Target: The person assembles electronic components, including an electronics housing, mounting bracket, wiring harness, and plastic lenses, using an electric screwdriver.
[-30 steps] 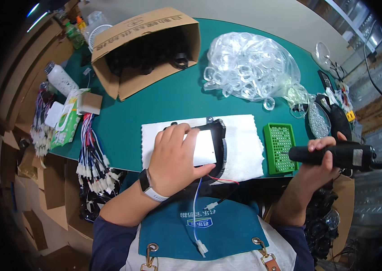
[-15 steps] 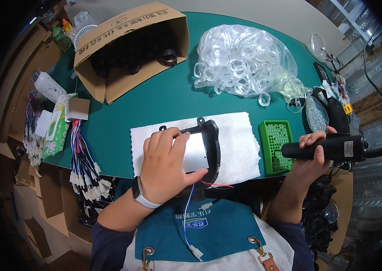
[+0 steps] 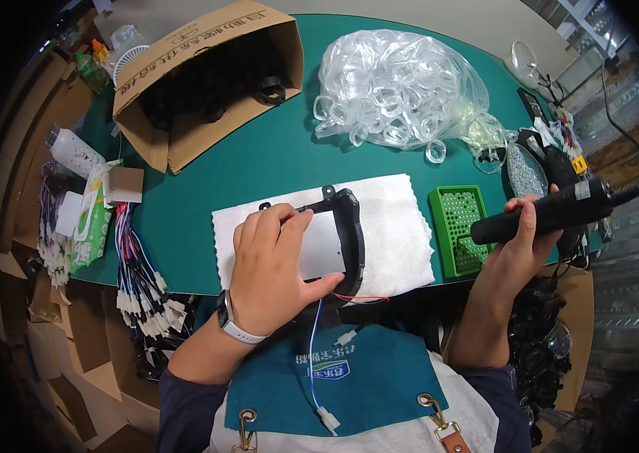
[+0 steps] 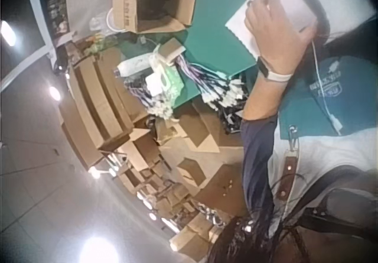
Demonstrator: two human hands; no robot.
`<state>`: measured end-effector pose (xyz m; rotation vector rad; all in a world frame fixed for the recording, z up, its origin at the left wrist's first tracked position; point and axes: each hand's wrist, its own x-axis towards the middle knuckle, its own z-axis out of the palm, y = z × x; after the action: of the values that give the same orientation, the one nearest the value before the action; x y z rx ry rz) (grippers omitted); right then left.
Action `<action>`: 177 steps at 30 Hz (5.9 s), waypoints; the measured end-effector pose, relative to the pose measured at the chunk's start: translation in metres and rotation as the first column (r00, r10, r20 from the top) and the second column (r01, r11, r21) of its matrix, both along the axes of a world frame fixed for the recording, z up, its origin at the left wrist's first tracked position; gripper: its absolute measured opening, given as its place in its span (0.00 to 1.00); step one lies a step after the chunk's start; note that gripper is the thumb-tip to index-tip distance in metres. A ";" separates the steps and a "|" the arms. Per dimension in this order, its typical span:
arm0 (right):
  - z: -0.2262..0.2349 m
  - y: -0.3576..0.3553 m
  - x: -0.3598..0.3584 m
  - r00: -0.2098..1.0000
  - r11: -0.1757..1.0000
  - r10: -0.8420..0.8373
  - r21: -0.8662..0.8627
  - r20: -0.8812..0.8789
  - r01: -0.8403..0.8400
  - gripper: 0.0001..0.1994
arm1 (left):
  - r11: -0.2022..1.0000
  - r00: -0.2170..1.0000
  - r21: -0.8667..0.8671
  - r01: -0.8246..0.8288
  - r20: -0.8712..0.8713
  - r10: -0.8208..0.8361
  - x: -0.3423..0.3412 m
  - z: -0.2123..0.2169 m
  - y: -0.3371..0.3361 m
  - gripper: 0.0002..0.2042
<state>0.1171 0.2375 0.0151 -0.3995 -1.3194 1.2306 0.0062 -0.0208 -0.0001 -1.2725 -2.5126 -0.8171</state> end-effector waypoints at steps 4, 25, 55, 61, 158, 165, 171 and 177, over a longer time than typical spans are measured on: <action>0.007 0.010 0.008 0.995 0.996 0.082 -0.028 -0.056 -0.084 0.25 | 0.997 1.000 0.072 0.010 -0.010 -0.010 0.000 0.015 -0.010 0.36; 0.039 -0.105 -0.027 0.777 0.788 0.616 0.124 -0.130 -0.604 0.33 | 1.000 1.000 0.025 0.019 -0.022 -0.019 0.003 -0.004 -0.003 0.34; 0.028 -0.100 -0.057 0.577 0.535 0.811 0.282 0.092 -0.797 0.29 | 0.995 0.999 0.099 0.018 0.029 -0.021 0.005 -0.008 0.003 0.33; 0.041 -0.053 -0.002 0.723 0.806 0.592 0.273 -0.357 -0.525 0.31 | 0.993 0.998 0.106 -0.057 0.019 0.056 0.012 -0.008 -0.010 0.40; 0.024 -0.134 -0.040 0.729 0.735 0.669 0.275 -0.145 -0.620 0.35 | 0.887 0.930 0.457 0.072 0.290 -0.224 -0.011 -0.042 -0.013 0.36; 0.024 -0.137 -0.041 0.741 0.742 0.657 0.291 -0.139 -0.604 0.33 | 0.879 0.937 0.472 0.073 0.270 -0.223 -0.011 -0.044 -0.013 0.35; 0.021 -0.139 -0.042 0.757 0.752 0.644 0.275 -0.109 -0.599 0.33 | 0.878 0.931 0.474 0.074 0.284 -0.231 -0.011 -0.045 -0.013 0.35; 0.015 -0.148 -0.043 0.734 0.722 0.668 0.347 -0.125 -0.598 0.31 | 0.880 0.923 0.467 0.081 0.298 -0.243 -0.011 -0.045 -0.013 0.36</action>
<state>0.0746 0.0891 0.0300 0.4613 -1.4402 1.5609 -0.0051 -0.0335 -0.0449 -1.2719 -2.2603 -1.6850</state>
